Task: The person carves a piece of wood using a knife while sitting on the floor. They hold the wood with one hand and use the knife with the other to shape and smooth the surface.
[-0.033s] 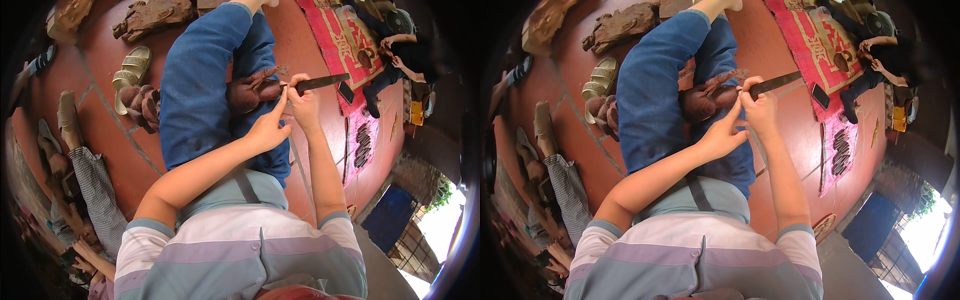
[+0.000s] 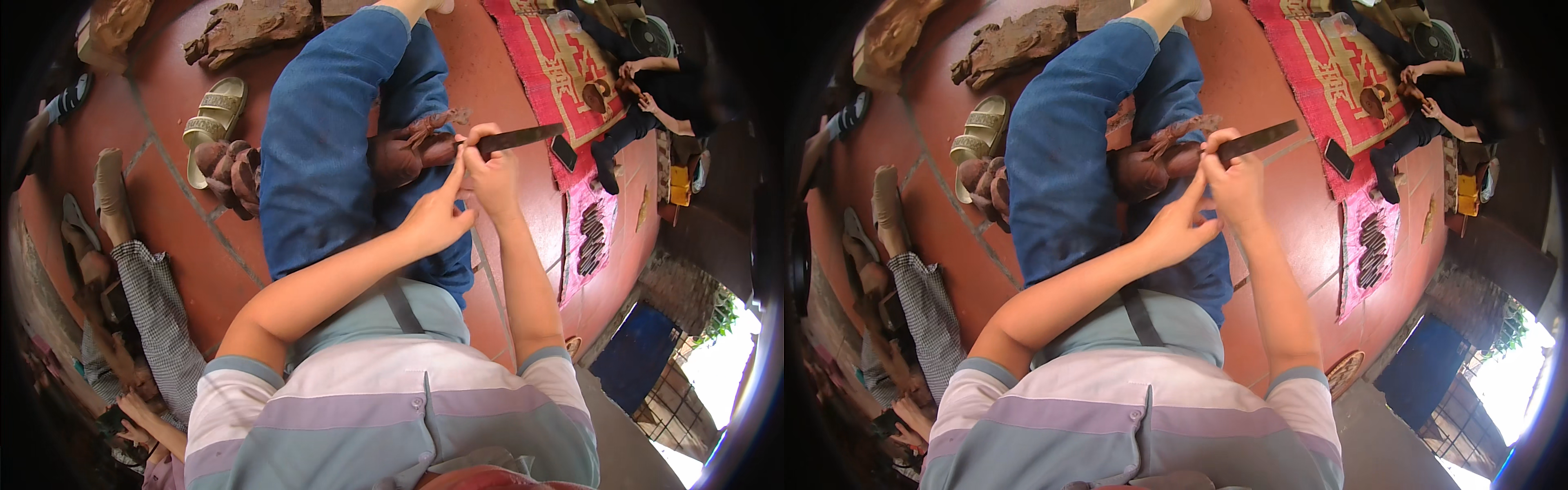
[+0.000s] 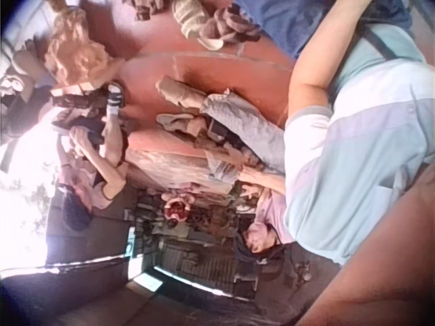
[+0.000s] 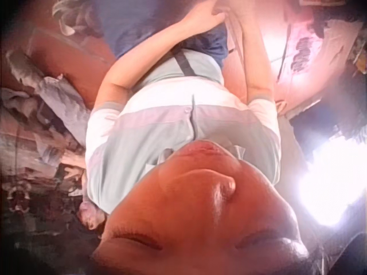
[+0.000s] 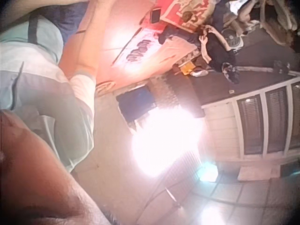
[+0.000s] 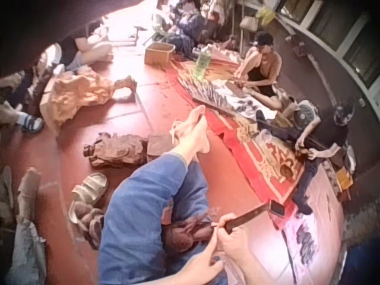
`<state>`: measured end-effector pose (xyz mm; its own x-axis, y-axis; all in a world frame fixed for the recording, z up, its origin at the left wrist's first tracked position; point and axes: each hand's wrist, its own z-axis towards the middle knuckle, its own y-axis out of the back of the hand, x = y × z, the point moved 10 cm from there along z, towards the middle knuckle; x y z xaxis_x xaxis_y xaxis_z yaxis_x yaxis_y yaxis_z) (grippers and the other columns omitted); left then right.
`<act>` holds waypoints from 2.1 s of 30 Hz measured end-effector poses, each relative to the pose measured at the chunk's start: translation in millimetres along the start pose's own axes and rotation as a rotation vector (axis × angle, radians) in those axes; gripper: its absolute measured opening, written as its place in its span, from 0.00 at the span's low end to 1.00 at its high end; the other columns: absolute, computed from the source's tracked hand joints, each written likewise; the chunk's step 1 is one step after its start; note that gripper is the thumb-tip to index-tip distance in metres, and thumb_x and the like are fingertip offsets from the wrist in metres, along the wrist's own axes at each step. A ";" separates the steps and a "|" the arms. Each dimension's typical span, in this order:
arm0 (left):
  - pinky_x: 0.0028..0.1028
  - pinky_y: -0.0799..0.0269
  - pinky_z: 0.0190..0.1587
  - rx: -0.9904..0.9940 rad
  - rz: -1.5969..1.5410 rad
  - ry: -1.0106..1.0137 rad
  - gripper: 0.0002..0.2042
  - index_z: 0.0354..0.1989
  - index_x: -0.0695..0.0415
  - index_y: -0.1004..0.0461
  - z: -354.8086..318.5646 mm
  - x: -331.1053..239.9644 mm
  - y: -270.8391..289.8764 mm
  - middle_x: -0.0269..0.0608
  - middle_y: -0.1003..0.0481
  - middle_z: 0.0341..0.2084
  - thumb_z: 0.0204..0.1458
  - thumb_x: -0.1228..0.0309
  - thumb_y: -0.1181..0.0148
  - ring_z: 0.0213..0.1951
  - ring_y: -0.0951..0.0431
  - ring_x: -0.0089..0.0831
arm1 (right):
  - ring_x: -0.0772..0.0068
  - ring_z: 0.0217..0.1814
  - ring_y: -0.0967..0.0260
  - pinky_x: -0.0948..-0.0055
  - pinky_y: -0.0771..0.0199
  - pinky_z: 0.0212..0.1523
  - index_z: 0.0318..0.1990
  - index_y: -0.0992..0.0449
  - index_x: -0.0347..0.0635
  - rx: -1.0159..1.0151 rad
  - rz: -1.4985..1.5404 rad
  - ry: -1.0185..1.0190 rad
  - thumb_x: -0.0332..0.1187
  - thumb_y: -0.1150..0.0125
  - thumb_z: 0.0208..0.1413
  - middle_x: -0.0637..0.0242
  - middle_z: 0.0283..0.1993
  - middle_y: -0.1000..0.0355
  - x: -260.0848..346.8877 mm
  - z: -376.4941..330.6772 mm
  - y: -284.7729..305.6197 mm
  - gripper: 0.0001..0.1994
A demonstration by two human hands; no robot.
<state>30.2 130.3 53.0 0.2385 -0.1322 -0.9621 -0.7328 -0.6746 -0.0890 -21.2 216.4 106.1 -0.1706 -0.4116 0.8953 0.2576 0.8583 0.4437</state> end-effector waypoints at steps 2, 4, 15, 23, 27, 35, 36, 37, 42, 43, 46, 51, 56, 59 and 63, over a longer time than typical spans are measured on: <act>0.34 0.26 0.37 -0.071 -0.164 -0.024 0.52 0.67 0.53 0.84 -23.3 1.2 -1.7 0.61 0.24 0.38 0.47 0.73 0.44 0.28 0.22 0.43 | 0.81 0.36 0.30 0.78 0.32 0.35 0.34 0.30 0.40 0.144 -0.255 0.098 0.23 0.45 0.49 0.70 0.29 0.32 18.9 -14.3 -28.0 0.04; 0.32 0.26 0.38 -0.092 -0.167 -0.008 0.52 0.67 0.52 0.84 -22.1 9.9 -4.6 0.58 0.24 0.39 0.47 0.72 0.44 0.29 0.21 0.42 | 0.83 0.34 0.32 0.77 0.32 0.34 0.33 0.29 0.41 0.167 -0.470 0.083 0.23 0.44 0.49 0.70 0.29 0.32 22.6 -15.8 -37.6 0.04; 0.25 0.27 0.35 -0.117 -0.267 0.047 0.45 0.70 0.50 0.73 -12.7 15.5 0.8 0.46 0.29 0.51 0.51 0.75 0.45 0.32 0.25 0.25 | 0.55 0.31 0.26 0.64 0.28 0.36 0.33 0.26 0.45 0.130 -0.434 0.004 0.31 0.46 0.48 0.59 0.29 0.25 21.5 6.0 -38.4 0.06; 0.21 0.29 0.31 -0.123 -0.332 -0.034 0.47 0.69 0.50 0.77 -12.9 11.8 0.0 0.44 0.25 0.42 0.51 0.76 0.46 0.34 0.24 0.24 | 0.59 0.29 0.27 0.67 0.30 0.31 0.31 0.28 0.46 0.155 -0.511 0.001 0.28 0.47 0.47 0.59 0.25 0.28 28.2 6.6 -49.5 0.04; 0.20 0.30 0.29 0.022 -0.389 0.098 0.46 0.69 0.51 0.76 1.9 3.0 2.1 0.44 0.26 0.42 0.51 0.76 0.45 0.33 0.24 0.23 | 0.58 0.28 0.28 0.66 0.31 0.33 0.32 0.28 0.45 0.153 -0.296 -0.182 0.28 0.47 0.46 0.60 0.23 0.29 -6.7 25.1 -25.3 0.05; 0.34 0.27 0.36 -0.157 -0.322 -0.048 0.48 0.69 0.56 0.73 -11.1 12.5 -2.3 0.55 0.25 0.41 0.46 0.72 0.42 0.30 0.21 0.41 | 0.56 0.31 0.27 0.64 0.29 0.36 0.32 0.28 0.45 0.130 -0.575 0.022 0.29 0.47 0.47 0.59 0.27 0.28 28.7 4.7 -49.3 0.04; 0.35 0.27 0.36 -0.073 -0.294 0.004 0.48 0.69 0.56 0.74 -6.4 7.6 0.1 0.53 0.24 0.38 0.46 0.72 0.43 0.31 0.21 0.41 | 0.56 0.32 0.26 0.63 0.29 0.36 0.32 0.28 0.46 0.126 -0.492 -0.076 0.30 0.47 0.47 0.59 0.28 0.27 14.7 11.8 -36.7 0.04; 0.31 0.28 0.37 -0.014 -0.311 -0.001 0.47 0.69 0.56 0.74 0.0 3.0 6.6 0.48 0.23 0.39 0.48 0.71 0.43 0.32 0.22 0.35 | 0.55 0.33 0.26 0.62 0.29 0.37 0.32 0.28 0.46 0.120 -0.412 -0.170 0.30 0.47 0.47 0.58 0.29 0.27 2.6 19.9 -22.8 0.04; 0.23 0.30 0.39 -0.195 -0.359 -0.113 0.47 0.69 0.56 0.75 -23.3 1.8 7.2 0.45 0.24 0.42 0.51 0.71 0.44 0.35 0.24 0.26 | 0.58 0.32 0.25 0.67 0.29 0.35 0.34 0.28 0.45 0.139 -0.528 -0.026 0.29 0.47 0.48 0.59 0.27 0.27 27.0 4.0 -50.8 0.05; 0.23 0.29 0.38 -0.169 -0.359 -0.092 0.47 0.69 0.55 0.75 -22.1 9.4 1.5 0.45 0.24 0.42 0.50 0.72 0.44 0.35 0.24 0.25 | 0.62 0.29 0.26 0.69 0.29 0.33 0.33 0.28 0.44 0.120 -0.576 0.030 0.28 0.47 0.48 0.60 0.26 0.28 30.2 2.8 -53.5 0.05; 0.24 0.29 0.35 -0.009 -0.355 0.022 0.46 0.70 0.53 0.73 -12.6 8.6 2.0 0.44 0.24 0.41 0.49 0.74 0.45 0.33 0.24 0.25 | 0.71 0.25 0.30 0.72 0.31 0.29 0.33 0.28 0.43 0.088 -0.465 -0.062 0.26 0.48 0.49 0.64 0.22 0.31 12.0 10.7 -36.9 0.04; 0.30 0.28 0.38 -0.059 -0.341 -0.089 0.50 0.70 0.54 0.76 -2.3 0.4 12.1 0.51 0.23 0.40 0.45 0.72 0.43 0.31 0.22 0.36 | 0.74 0.24 0.30 0.71 0.31 0.29 0.33 0.28 0.43 0.080 -0.417 -0.051 0.27 0.48 0.49 0.65 0.22 0.31 15.4 18.9 -29.8 0.04; 0.25 0.29 0.36 0.000 -0.426 0.020 0.47 0.70 0.49 0.74 -3.9 15.7 -1.1 0.45 0.25 0.44 0.49 0.75 0.45 0.30 0.26 0.25 | 0.73 0.26 0.28 0.70 0.30 0.31 0.33 0.28 0.42 0.124 -0.513 -0.087 0.29 0.46 0.48 0.63 0.24 0.29 4.6 18.3 -37.9 0.05; 0.24 0.30 0.34 0.016 -0.372 -0.041 0.46 0.70 0.51 0.74 5.4 6.2 9.1 0.44 0.25 0.43 0.49 0.76 0.46 0.31 0.26 0.24 | 0.73 0.27 0.27 0.70 0.30 0.32 0.33 0.27 0.43 0.103 -0.293 -0.260 0.29 0.46 0.48 0.63 0.23 0.29 -16.4 34.7 -13.4 0.05; 0.25 0.29 0.36 -0.138 -0.347 -0.087 0.49 0.69 0.51 0.77 -9.2 17.8 -0.2 0.46 0.25 0.44 0.48 0.74 0.43 0.32 0.25 0.26 | 0.54 0.31 0.25 0.62 0.28 0.36 0.33 0.25 0.45 0.145 -0.583 -0.062 0.32 0.46 0.48 0.57 0.25 0.26 19.8 8.9 -50.4 0.06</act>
<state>40.4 121.4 38.2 0.3978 0.1796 -0.8997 -0.5243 -0.7603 -0.3835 -46.1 167.7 101.1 -0.3010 -0.8117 0.5006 -0.0262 0.5317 0.8465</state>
